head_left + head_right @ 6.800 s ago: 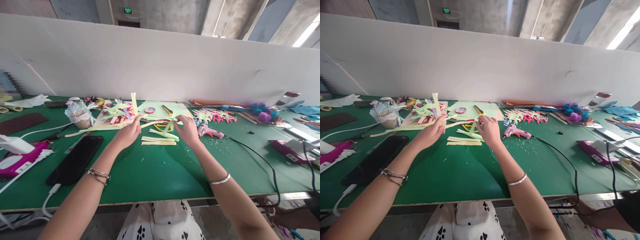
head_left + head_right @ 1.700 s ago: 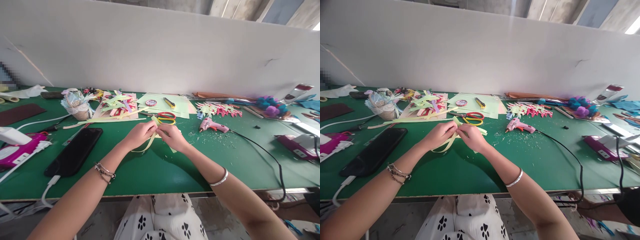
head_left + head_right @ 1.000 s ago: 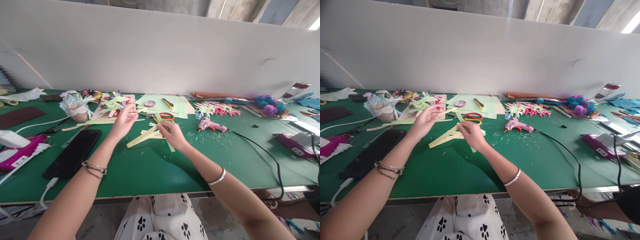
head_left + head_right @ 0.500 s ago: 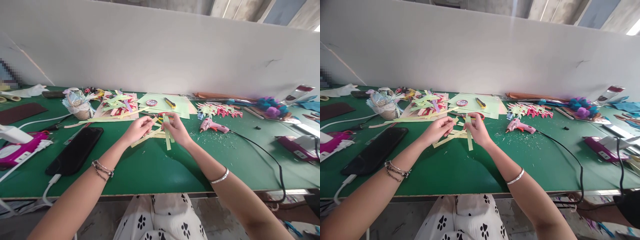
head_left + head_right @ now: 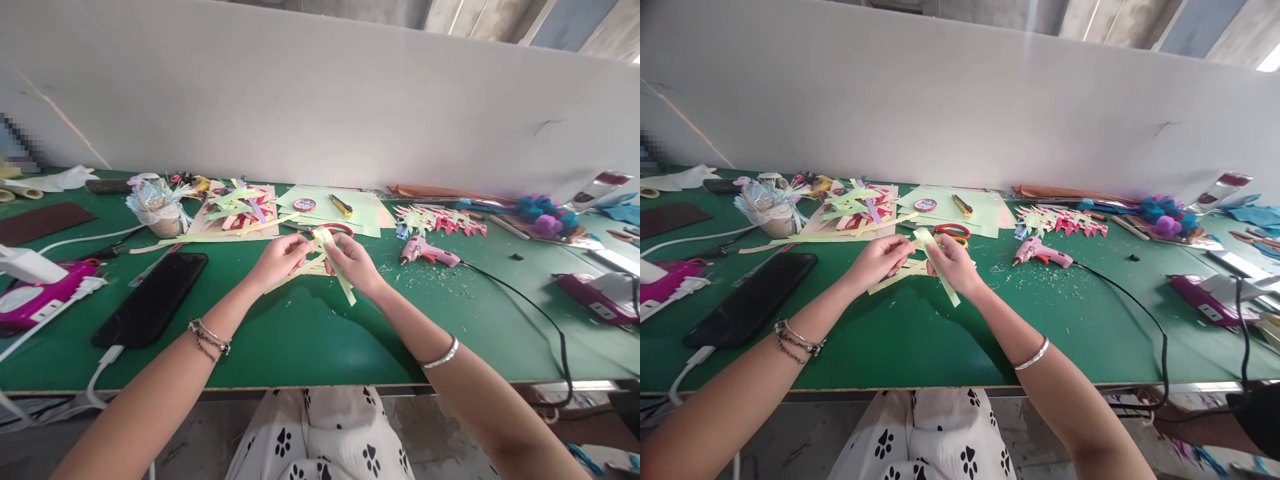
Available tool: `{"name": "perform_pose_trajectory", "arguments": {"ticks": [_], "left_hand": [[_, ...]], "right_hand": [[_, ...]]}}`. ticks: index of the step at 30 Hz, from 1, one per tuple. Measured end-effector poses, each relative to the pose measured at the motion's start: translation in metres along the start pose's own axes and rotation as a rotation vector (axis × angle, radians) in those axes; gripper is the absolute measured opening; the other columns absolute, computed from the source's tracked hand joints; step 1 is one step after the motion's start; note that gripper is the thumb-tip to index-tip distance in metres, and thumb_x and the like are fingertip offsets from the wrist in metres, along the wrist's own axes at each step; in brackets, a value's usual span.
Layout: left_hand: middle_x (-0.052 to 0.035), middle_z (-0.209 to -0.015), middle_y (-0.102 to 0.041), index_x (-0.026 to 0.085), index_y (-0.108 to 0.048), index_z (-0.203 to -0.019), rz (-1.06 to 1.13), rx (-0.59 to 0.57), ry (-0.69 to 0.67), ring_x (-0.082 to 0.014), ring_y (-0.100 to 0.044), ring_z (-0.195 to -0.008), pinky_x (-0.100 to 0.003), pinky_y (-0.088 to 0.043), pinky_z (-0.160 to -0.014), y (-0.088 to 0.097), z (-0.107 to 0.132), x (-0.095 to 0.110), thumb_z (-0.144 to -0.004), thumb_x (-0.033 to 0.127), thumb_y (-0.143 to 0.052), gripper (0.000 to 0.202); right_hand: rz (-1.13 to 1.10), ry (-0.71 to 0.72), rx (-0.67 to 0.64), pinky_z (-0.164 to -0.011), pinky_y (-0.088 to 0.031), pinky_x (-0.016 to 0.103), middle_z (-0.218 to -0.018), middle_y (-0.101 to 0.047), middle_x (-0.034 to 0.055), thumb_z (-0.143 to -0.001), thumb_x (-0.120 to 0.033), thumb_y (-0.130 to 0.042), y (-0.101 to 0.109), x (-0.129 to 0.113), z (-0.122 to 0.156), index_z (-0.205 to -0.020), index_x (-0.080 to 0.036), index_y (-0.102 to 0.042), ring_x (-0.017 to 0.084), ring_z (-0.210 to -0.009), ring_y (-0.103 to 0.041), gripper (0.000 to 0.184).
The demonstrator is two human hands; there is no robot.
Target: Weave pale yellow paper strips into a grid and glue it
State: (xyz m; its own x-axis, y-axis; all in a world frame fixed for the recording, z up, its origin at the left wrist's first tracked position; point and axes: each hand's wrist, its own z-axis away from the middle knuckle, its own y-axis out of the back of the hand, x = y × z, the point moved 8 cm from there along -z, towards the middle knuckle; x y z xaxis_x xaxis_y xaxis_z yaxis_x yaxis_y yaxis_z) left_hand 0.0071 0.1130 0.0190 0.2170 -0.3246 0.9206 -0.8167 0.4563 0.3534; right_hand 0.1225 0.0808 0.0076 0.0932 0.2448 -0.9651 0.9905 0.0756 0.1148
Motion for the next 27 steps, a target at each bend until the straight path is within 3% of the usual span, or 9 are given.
{"name": "perform_pose_trajectory", "arguments": {"ticks": [10,16,23,27], "left_hand": [[0.0062,-0.05,-0.039,0.019,-0.049,-0.07,0.009,0.019,-0.018,-0.0055,-0.033,-0.039,-0.018,-0.03,-0.038,0.0008,0.0001,0.0017,-0.081,0.048,-0.048,0.031],[0.0066,-0.05,-0.031,0.02,-0.048,-0.074,-0.051,0.031,-0.061,-0.0075,-0.029,-0.042,-0.021,-0.026,-0.041,0.0011,-0.0006,0.001,-0.084,0.045,-0.042,0.028],[0.0062,-0.056,-0.032,0.021,-0.044,-0.09,-0.052,0.048,-0.066,-0.009,-0.028,-0.047,-0.021,-0.026,-0.046,0.0005,-0.0037,-0.0061,-0.085,0.026,-0.036,0.011],[0.0059,-0.061,-0.037,0.022,-0.041,-0.103,-0.052,0.056,-0.065,-0.008,-0.03,-0.047,-0.02,-0.027,-0.045,-0.0023,-0.0026,-0.0059,-0.084,0.022,-0.038,0.019]], "right_hand": [[0.169,0.047,-0.012,-0.047,-0.033,0.022,-0.052,-0.052,-0.0061,-0.082,-0.043,-0.051,-0.0015,-0.005,0.0034,-0.089,-0.019,-0.05,0.007,-0.043,-0.041,0.024],[0.372,0.11,-0.007,-0.055,-0.036,0.023,-0.057,-0.053,-0.0051,-0.082,-0.033,-0.051,-0.0024,-0.0096,0.0051,-0.099,-0.02,-0.049,0.011,-0.053,-0.048,0.022],[0.563,0.117,0.025,-0.055,-0.037,0.026,-0.062,-0.055,-0.0033,-0.082,-0.032,-0.049,0.0003,-0.0038,0.0034,-0.11,-0.02,-0.045,0.014,-0.053,-0.049,0.031],[0.55,0.128,0.034,-0.057,-0.039,0.027,-0.068,-0.058,-0.0013,-0.081,-0.03,-0.05,0.0008,-0.0056,0.0033,-0.111,-0.02,-0.044,0.016,-0.057,-0.054,0.032]]}}
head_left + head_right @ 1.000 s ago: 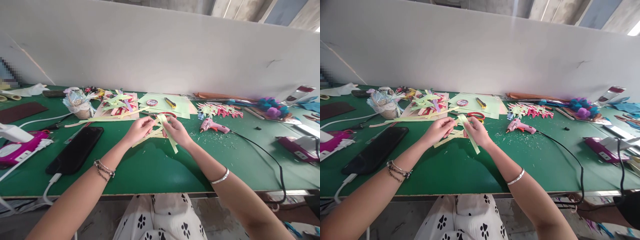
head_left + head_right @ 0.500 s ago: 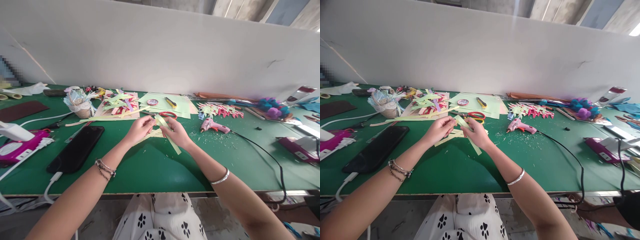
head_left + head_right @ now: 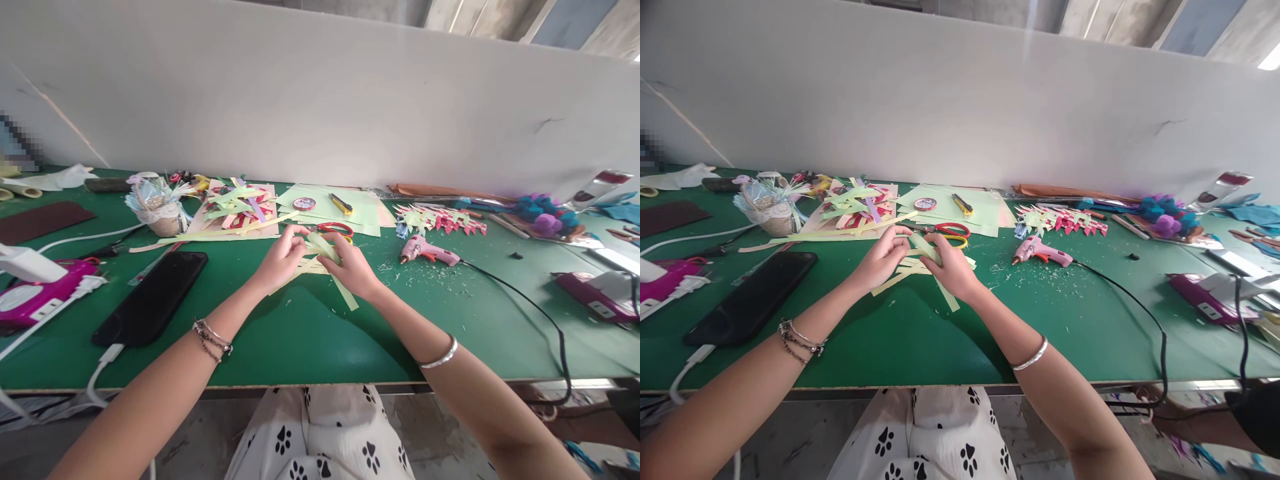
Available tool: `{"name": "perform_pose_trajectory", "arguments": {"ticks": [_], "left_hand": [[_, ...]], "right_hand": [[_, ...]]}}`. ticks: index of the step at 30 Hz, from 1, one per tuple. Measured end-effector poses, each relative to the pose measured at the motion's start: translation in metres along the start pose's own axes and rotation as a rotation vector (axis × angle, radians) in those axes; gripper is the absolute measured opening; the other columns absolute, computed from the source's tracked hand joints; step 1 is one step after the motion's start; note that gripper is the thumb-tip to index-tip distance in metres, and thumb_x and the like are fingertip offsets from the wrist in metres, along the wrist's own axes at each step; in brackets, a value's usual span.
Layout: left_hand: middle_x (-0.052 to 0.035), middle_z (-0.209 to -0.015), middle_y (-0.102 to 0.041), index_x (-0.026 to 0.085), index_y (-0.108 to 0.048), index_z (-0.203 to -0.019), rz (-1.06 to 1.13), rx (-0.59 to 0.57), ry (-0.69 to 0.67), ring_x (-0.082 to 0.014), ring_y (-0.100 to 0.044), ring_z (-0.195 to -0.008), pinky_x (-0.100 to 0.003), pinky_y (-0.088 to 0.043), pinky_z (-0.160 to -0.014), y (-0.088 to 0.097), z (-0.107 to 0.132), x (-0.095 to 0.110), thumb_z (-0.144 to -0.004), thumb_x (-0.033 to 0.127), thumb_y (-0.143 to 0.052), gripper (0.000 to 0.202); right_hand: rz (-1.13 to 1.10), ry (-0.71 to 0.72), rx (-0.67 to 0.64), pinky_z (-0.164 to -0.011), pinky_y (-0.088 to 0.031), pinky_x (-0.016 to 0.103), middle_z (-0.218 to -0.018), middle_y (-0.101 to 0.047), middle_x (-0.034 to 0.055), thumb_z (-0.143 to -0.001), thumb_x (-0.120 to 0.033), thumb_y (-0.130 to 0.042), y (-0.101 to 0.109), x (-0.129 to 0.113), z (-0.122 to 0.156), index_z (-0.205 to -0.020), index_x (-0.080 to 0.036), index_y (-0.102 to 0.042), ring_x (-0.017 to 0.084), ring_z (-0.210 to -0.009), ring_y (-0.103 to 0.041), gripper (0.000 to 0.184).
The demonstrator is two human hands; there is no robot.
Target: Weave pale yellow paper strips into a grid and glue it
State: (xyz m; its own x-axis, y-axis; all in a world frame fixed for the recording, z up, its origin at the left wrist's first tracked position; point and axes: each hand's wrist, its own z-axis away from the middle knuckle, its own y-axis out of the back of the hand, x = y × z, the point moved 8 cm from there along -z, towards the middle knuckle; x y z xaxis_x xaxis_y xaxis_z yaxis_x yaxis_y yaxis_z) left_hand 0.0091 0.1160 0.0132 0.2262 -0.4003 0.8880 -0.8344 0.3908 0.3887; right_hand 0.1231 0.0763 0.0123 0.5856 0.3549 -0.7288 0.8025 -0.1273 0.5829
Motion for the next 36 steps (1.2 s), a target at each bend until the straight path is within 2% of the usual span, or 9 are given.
{"name": "perform_pose_trajectory", "arguments": {"ticks": [4,7,14,19,22,27,29,32,36], "left_hand": [[0.0039,-0.069,-0.042,0.021,-0.039,-0.111,0.025,0.023,-0.099,-0.0069,-0.033,-0.049,-0.02,-0.029,-0.047,0.0,0.001,0.007,-0.087,0.027,-0.039,0.024],[0.0024,-0.075,-0.044,0.021,-0.039,-0.112,0.03,0.066,-0.144,-0.0062,-0.035,-0.05,-0.02,-0.031,-0.048,0.002,0.001,0.007,-0.089,0.031,-0.039,0.025],[0.0007,-0.082,-0.048,0.023,-0.043,-0.12,0.055,0.001,-0.055,-0.006,-0.038,-0.049,-0.021,-0.034,-0.046,-0.006,0.002,0.001,-0.085,0.035,-0.045,0.037],[0.0012,-0.074,-0.049,0.02,-0.057,-0.105,0.114,0.045,0.079,-0.0064,-0.033,-0.047,-0.021,-0.03,-0.046,0.0,0.001,-0.005,-0.081,0.038,-0.047,0.032],[0.0022,-0.068,-0.048,0.018,-0.055,-0.101,0.172,0.056,0.108,-0.0066,-0.031,-0.047,-0.021,-0.027,-0.046,0.001,0.0,-0.007,-0.081,0.046,-0.047,0.035],[0.0055,-0.054,-0.035,0.017,-0.049,-0.071,0.083,-0.02,0.172,-0.0069,-0.027,-0.044,-0.021,-0.022,-0.043,-0.005,0.0,-0.014,-0.079,0.054,-0.046,0.037],[0.0059,-0.054,-0.032,0.018,-0.048,-0.068,0.036,-0.005,0.168,-0.0073,-0.027,-0.046,-0.021,-0.023,-0.044,-0.004,0.0,-0.013,-0.078,0.052,-0.049,0.035],[0.0054,-0.057,-0.035,0.018,-0.048,-0.068,0.021,0.014,0.102,-0.008,-0.031,-0.05,-0.021,-0.026,-0.047,-0.003,0.001,-0.004,-0.078,0.05,-0.05,0.034],[0.005,-0.057,-0.036,0.018,-0.045,-0.065,-0.002,-0.045,0.058,-0.0081,-0.032,-0.051,-0.021,-0.026,-0.048,-0.009,0.003,0.001,-0.079,0.051,-0.049,0.037]], "right_hand": [[-0.007,0.002,-0.005,-0.056,-0.04,0.027,-0.065,-0.057,-0.0024,-0.081,-0.03,-0.051,0.0,-0.003,0.001,-0.113,-0.021,-0.044,0.015,-0.054,-0.052,0.034],[-0.023,-0.005,-0.01,-0.055,-0.04,0.027,-0.06,-0.052,-0.0047,-0.08,-0.029,-0.051,-0.001,-0.004,0.001,-0.123,-0.021,-0.037,0.014,-0.051,-0.049,0.046],[0.018,0.069,-0.011,-0.053,-0.04,0.026,-0.057,-0.041,-0.0064,-0.081,-0.024,-0.05,-0.003,-0.009,0.003,-0.137,-0.022,-0.019,0.013,-0.05,-0.044,0.065],[0.172,0.164,-0.089,-0.049,-0.037,0.023,-0.055,-0.033,-0.0073,-0.083,-0.022,-0.045,-0.008,-0.015,0.005,-0.138,-0.026,-0.018,0.011,-0.046,-0.036,0.062],[0.284,0.21,-0.107,-0.052,-0.038,0.025,-0.054,-0.032,-0.0065,-0.084,-0.021,-0.043,-0.011,-0.017,0.006,-0.138,-0.025,-0.019,0.013,-0.048,-0.037,0.059],[0.351,0.249,-0.13,-0.063,-0.041,0.03,-0.057,-0.042,-0.0031,-0.085,-0.02,-0.043,-0.014,-0.021,0.008,-0.136,-0.024,-0.025,0.017,-0.059,-0.044,0.054],[0.289,0.223,-0.124,-0.063,-0.04,0.031,-0.056,-0.041,-0.0044,-0.084,-0.025,-0.048,-0.013,-0.022,0.008,-0.135,-0.025,-0.028,0.016,-0.056,-0.043,0.055],[0.038,0.115,-0.056,-0.058,-0.038,0.027,-0.057,-0.041,-0.0062,-0.08,-0.038,-0.054,-0.005,-0.018,0.005,-0.131,-0.023,-0.03,0.013,-0.053,-0.041,0.058],[-0.259,-0.025,0.057,-0.051,-0.033,0.023,-0.058,-0.045,-0.0046,-0.084,-0.047,-0.044,0.002,-0.006,0.001,-0.1,-0.019,-0.051,0.009,-0.051,-0.039,0.034]]}}
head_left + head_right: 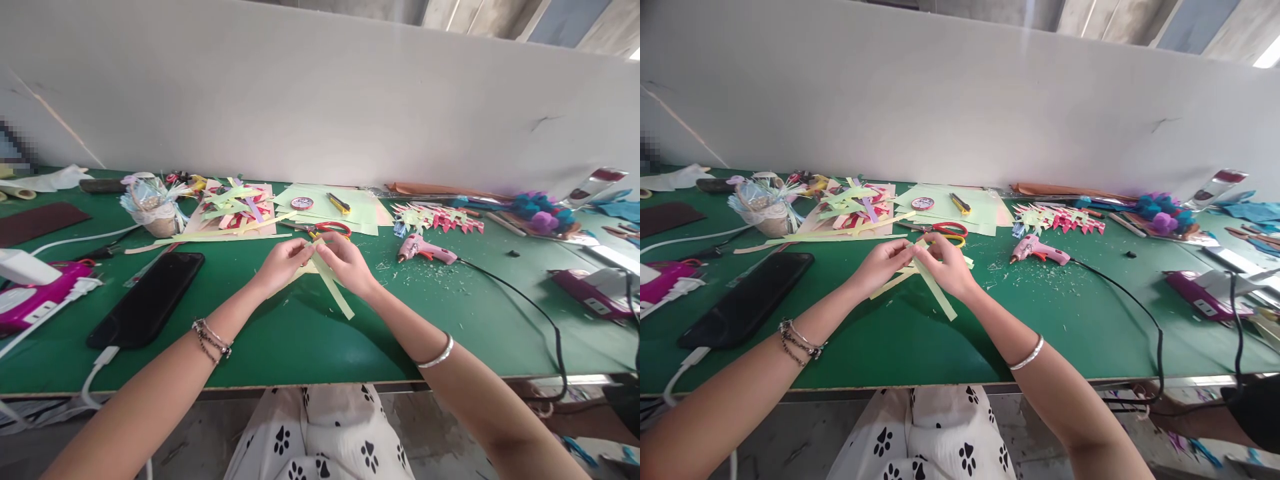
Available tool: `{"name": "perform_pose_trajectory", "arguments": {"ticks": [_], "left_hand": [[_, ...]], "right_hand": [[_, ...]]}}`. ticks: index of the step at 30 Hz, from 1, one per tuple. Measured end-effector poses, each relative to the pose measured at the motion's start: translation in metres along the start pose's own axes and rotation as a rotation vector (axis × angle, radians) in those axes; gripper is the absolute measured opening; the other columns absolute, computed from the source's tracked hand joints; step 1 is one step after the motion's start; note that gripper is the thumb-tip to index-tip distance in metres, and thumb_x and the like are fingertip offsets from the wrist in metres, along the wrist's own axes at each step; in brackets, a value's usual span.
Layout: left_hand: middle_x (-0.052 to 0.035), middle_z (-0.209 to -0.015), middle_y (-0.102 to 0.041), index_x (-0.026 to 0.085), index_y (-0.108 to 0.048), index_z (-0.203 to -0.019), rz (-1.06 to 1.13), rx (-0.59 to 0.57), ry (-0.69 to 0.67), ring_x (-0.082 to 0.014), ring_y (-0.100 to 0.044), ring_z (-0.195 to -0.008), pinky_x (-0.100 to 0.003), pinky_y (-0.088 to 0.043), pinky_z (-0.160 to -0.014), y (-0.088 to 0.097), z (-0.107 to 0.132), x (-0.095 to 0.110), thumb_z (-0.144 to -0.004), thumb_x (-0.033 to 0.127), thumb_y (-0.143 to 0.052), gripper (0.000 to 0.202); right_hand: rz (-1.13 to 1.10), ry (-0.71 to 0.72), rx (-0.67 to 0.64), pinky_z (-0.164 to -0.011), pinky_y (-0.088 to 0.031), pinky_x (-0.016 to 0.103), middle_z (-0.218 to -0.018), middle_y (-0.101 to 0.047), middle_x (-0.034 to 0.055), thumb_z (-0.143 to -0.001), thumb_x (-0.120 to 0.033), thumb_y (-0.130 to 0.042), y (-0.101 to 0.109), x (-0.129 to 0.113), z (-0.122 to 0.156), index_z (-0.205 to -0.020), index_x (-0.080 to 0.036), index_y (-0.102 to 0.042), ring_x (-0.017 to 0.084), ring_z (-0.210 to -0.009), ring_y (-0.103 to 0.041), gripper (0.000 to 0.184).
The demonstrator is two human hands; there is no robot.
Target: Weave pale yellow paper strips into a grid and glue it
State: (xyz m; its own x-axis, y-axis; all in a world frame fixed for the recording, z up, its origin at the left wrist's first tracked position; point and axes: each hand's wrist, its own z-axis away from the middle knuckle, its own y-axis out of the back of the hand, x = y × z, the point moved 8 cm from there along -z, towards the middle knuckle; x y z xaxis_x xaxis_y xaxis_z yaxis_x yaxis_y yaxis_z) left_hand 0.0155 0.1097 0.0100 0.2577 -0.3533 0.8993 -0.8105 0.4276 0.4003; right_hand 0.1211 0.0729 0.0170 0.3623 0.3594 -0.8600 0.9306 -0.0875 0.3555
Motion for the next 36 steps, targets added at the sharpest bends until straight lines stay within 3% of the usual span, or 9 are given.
{"name": "perform_pose_trajectory", "arguments": {"ticks": [4,9,13,19,24,30,33,36], "left_hand": [[0.0047,-0.054,-0.037,0.018,-0.043,-0.062,-0.004,-0.07,0.009,-0.0072,-0.031,-0.046,-0.021,-0.025,-0.046,-0.007,0.002,-0.002,-0.082,0.052,-0.046,0.04],[0.0051,-0.049,-0.039,0.018,-0.042,-0.059,0.03,-0.121,0.048,-0.0062,-0.031,-0.041,-0.021,-0.028,-0.044,-0.008,0.003,-0.001,-0.083,0.051,-0.045,0.041],[0.0047,-0.047,-0.044,0.018,-0.045,-0.058,-0.015,-0.152,0.032,-0.0074,-0.038,-0.042,-0.022,-0.036,-0.052,-0.004,0.002,0.0,-0.083,0.05,-0.045,0.041],[0.0004,-0.067,-0.055,0.017,-0.062,-0.074,-0.17,-0.044,0.074,-0.0123,-0.047,-0.059,-0.024,-0.038,-0.057,0.013,-0.003,-0.009,-0.081,0.054,-0.046,0.04],[-0.0043,-0.094,-0.058,0.017,-0.065,-0.078,-0.209,-0.003,0.033,-0.0192,-0.053,-0.087,-0.029,-0.041,-0.078,0.018,-0.007,-0.011,-0.08,0.051,-0.049,0.037],[-0.0066,-0.106,-0.053,0.019,-0.067,-0.088,-0.258,0.017,0.006,-0.022,-0.049,-0.097,-0.034,-0.042,-0.083,0.022,-0.009,-0.011,-0.081,0.048,-0.048,0.035],[-0.0071,-0.101,-0.05,0.021,-0.067,-0.084,-0.355,0.007,-0.07,-0.0241,-0.044,-0.099,-0.038,-0.041,-0.085,0.02,-0.007,-0.004,-0.081,0.048,-0.047,0.034],[-0.0068,-0.1,-0.049,0.023,-0.067,-0.077,-0.435,-0.047,-0.168,-0.0251,-0.04,-0.1,-0.041,-0.039,-0.087,0.012,-0.004,0.005,-0.081,0.049,-0.048,0.033]], "right_hand": [[-0.06,-0.047,0.086,-0.049,-0.032,0.022,-0.054,-0.046,-0.004,-0.08,-0.047,-0.05,0.007,0.006,-0.003,-0.07,-0.018,-0.051,0.008,-0.048,-0.039,0.031],[-0.14,-0.071,0.139,-0.05,-0.037,0.022,-0.054,-0.049,-0.0036,-0.078,-0.044,-0.052,0.019,0.006,-0.005,-0.067,-0.018,-0.051,0.008,-0.05,-0.044,0.028],[-0.18,-0.079,0.272,-0.051,-0.038,0.022,-0.051,-0.047,-0.0041,-0.079,-0.04,-0.052,0.042,0.009,-0.008,-0.064,-0.019,-0.049,0.008,-0.049,-0.042,0.027],[-0.252,-0.059,0.442,-0.053,-0.036,0.022,-0.053,-0.045,-0.0044,-0.079,-0.033,-0.051,0.071,0.024,-0.01,-0.058,-0.019,-0.046,0.007,-0.05,-0.039,0.026],[-0.236,-0.069,0.499,-0.052,-0.034,0.022,-0.053,-0.042,-0.0047,-0.079,-0.029,-0.05,0.081,0.029,-0.009,-0.057,-0.019,-0.043,0.007,-0.05,-0.037,0.025],[-0.053,-0.087,0.559,-0.058,-0.038,0.026,-0.061,-0.045,-0.0017,-0.079,-0.029,-0.046,0.091,0.028,-0.007,-0.067,-0.02,-0.046,0.011,-0.057,-0.042,0.015],[0.266,0.096,0.607,-0.077,-0.041,0.035,-0.089,-0.054,0.0058,-0.079,-0.03,-0.046,0.088,0.0,-0.001,-0.092,-0.021,-0.05,0.018,-0.081,-0.05,0.016],[0.603,0.304,0.479,-0.095,-0.028,0.045,-0.114,-0.05,0.0096,-0.081,-0.032,-0.047,0.06,-0.034,0.004,-0.106,-0.024,-0.05,0.024,-0.105,-0.046,0.027]]}}
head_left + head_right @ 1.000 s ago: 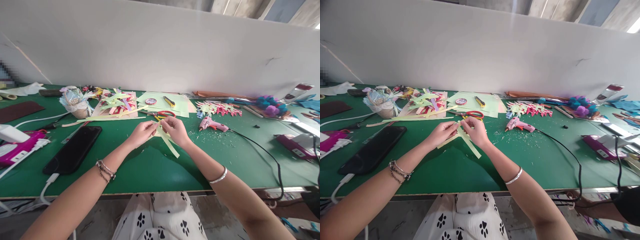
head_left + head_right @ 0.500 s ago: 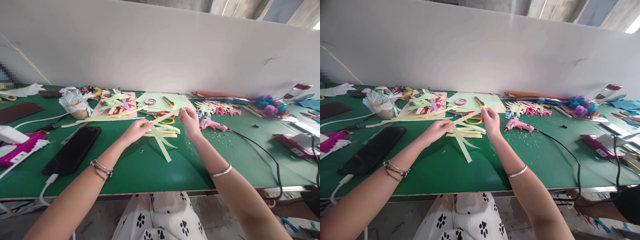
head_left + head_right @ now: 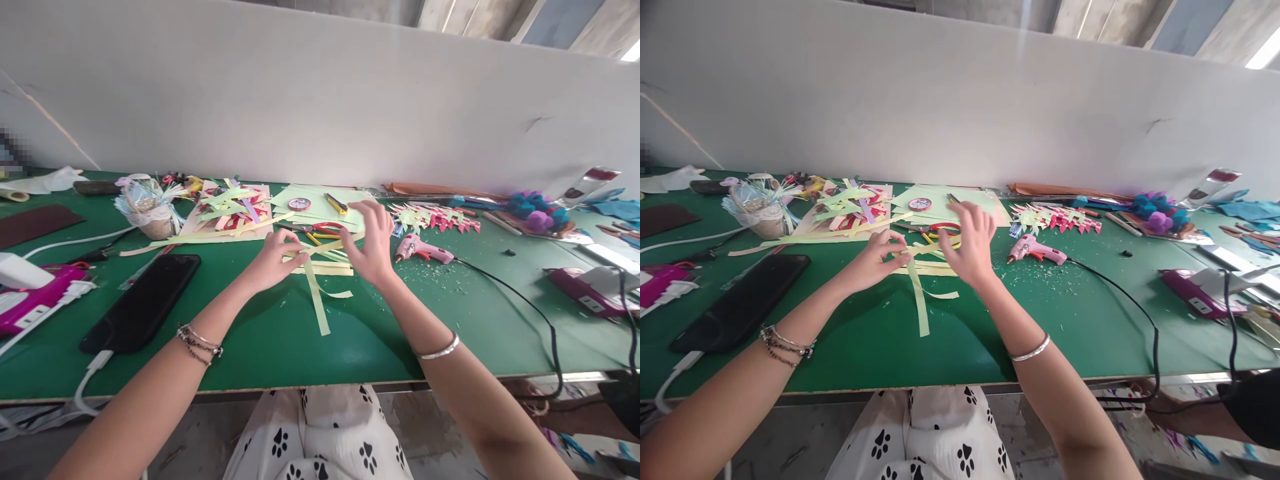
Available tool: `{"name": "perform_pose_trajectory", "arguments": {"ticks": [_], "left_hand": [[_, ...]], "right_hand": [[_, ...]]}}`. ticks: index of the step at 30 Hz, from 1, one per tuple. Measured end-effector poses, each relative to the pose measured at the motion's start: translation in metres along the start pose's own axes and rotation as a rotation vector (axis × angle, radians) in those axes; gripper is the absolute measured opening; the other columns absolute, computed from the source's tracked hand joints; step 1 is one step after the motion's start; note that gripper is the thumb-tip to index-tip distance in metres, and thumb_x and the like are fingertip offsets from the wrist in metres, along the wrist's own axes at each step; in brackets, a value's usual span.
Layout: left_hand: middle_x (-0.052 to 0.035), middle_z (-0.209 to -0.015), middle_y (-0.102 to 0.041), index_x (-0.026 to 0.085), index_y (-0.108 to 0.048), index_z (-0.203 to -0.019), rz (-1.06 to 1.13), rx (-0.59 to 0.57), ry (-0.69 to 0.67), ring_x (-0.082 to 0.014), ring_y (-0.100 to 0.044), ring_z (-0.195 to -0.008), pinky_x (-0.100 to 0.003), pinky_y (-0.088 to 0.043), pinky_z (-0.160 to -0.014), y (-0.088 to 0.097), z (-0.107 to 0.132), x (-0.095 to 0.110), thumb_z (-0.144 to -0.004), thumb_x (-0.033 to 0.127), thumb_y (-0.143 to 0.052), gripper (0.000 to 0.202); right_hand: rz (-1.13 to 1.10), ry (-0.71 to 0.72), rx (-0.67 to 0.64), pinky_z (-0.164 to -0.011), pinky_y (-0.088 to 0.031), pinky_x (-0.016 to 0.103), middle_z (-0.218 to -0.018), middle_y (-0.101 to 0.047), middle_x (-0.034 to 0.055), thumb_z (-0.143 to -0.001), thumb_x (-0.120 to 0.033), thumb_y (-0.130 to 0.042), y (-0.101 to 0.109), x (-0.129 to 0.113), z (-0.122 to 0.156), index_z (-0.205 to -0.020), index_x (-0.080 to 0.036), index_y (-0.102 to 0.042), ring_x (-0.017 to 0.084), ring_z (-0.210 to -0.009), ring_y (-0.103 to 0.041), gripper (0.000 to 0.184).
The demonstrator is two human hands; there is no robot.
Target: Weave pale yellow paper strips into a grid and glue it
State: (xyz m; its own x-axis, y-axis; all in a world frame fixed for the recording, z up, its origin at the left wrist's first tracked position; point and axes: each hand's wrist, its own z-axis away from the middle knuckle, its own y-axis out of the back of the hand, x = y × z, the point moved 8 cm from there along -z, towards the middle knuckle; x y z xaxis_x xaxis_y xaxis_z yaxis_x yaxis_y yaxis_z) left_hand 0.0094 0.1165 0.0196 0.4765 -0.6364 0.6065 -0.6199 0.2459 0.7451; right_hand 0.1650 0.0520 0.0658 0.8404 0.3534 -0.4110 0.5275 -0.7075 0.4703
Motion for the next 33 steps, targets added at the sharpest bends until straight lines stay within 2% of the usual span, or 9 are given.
{"name": "perform_pose_trajectory", "arguments": {"ticks": [2,5,10,14,18,22,25,29,33], "left_hand": [[-0.0065,-0.098,-0.048,0.023,-0.066,-0.076,-0.023,-0.026,-0.056,-0.0252,-0.039,-0.1,-0.042,-0.038,-0.089,-0.003,0.001,0.007,-0.082,0.049,-0.048,0.032],[-0.0059,-0.094,-0.046,0.023,-0.065,-0.077,-0.041,-0.034,-0.105,-0.0246,-0.039,-0.098,-0.042,-0.038,-0.088,-0.003,0.004,0.014,-0.082,0.048,-0.048,0.031],[-0.0041,-0.088,-0.041,0.021,-0.064,-0.082,-0.024,-0.107,-0.113,-0.0163,-0.045,-0.074,-0.029,-0.042,-0.063,-0.008,0.006,0.017,-0.085,0.044,-0.043,0.031],[-0.0039,-0.087,-0.044,0.021,-0.063,-0.081,-0.016,-0.089,-0.11,-0.0145,-0.046,-0.067,-0.026,-0.04,-0.057,-0.006,0.006,0.018,-0.085,0.043,-0.044,0.029],[-0.0044,-0.092,-0.049,0.022,-0.061,-0.089,0.032,-0.05,-0.105,-0.0168,-0.052,-0.076,-0.027,-0.045,-0.063,-0.002,0.006,0.021,-0.082,0.044,-0.049,0.026],[-0.0054,-0.106,-0.048,0.023,-0.055,-0.101,0.206,0.016,-0.07,-0.0176,-0.057,-0.089,-0.029,-0.049,-0.075,0.004,0.005,0.018,-0.078,0.043,-0.056,0.031],[-0.0061,-0.105,-0.05,0.022,-0.05,-0.105,0.362,0.024,0.034,-0.0181,-0.059,-0.088,-0.028,-0.051,-0.069,0.001,0.004,0.008,-0.075,0.045,-0.059,0.039],[-0.0042,-0.089,-0.059,0.017,-0.054,-0.091,0.485,-0.091,0.153,-0.0189,-0.061,-0.082,-0.031,-0.051,-0.072,-0.015,0.005,0.001,-0.077,0.055,-0.053,0.04],[-0.0029,-0.082,-0.062,0.017,-0.058,-0.08,0.503,-0.096,0.101,-0.019,-0.06,-0.082,-0.03,-0.048,-0.077,-0.016,0.005,0.009,-0.081,0.056,-0.046,0.041]], "right_hand": [[0.05,0.112,-0.149,-0.101,-0.017,0.047,-0.12,-0.049,0.0075,-0.082,-0.034,-0.048,-0.012,-0.021,0.005,-0.1,-0.026,-0.055,0.025,-0.109,-0.045,0.021],[-0.026,0.161,-0.381,-0.103,-0.004,0.047,-0.103,-0.059,0.0023,-0.084,-0.036,-0.046,-0.032,-0.035,0.016,-0.086,-0.025,-0.057,0.02,-0.101,-0.053,0.015],[-0.218,0.024,-0.559,-0.099,-0.01,0.045,-0.077,-0.064,-0.0032,-0.087,-0.03,-0.044,-0.053,-0.027,0.026,-0.08,-0.021,-0.051,0.014,-0.076,-0.059,0.014],[-0.298,-0.083,-0.586,-0.096,-0.014,0.044,-0.077,-0.065,-0.003,-0.086,-0.031,-0.047,-0.057,-0.02,0.028,-0.079,-0.021,-0.052,0.014,-0.071,-0.06,0.013],[-0.341,-0.138,-0.56,-0.094,-0.023,0.041,-0.07,-0.064,-0.0036,-0.085,-0.03,-0.048,-0.055,-0.017,0.025,-0.077,-0.021,-0.054,0.013,-0.068,-0.059,0.013],[-0.449,-0.18,-0.505,-0.08,-0.037,0.032,-0.066,-0.061,-0.0032,-0.084,-0.031,-0.048,-0.053,-0.013,0.022,-0.075,-0.02,-0.053,0.012,-0.066,-0.058,0.015],[-0.539,-0.228,-0.443,-0.074,-0.04,0.028,-0.065,-0.059,-0.0037,-0.083,-0.032,-0.049,-0.051,-0.009,0.02,-0.075,-0.02,-0.052,0.011,-0.064,-0.058,0.014],[-0.605,-0.254,-0.388,-0.074,-0.043,0.028,-0.063,-0.057,-0.0038,-0.083,-0.032,-0.05,-0.049,-0.007,0.02,-0.075,-0.02,-0.05,0.011,-0.063,-0.059,0.015],[-0.598,-0.243,-0.396,-0.074,-0.043,0.029,-0.065,-0.059,-0.0027,-0.083,-0.032,-0.049,-0.05,-0.009,0.021,-0.075,-0.02,-0.051,0.012,-0.065,-0.06,0.015]]}}
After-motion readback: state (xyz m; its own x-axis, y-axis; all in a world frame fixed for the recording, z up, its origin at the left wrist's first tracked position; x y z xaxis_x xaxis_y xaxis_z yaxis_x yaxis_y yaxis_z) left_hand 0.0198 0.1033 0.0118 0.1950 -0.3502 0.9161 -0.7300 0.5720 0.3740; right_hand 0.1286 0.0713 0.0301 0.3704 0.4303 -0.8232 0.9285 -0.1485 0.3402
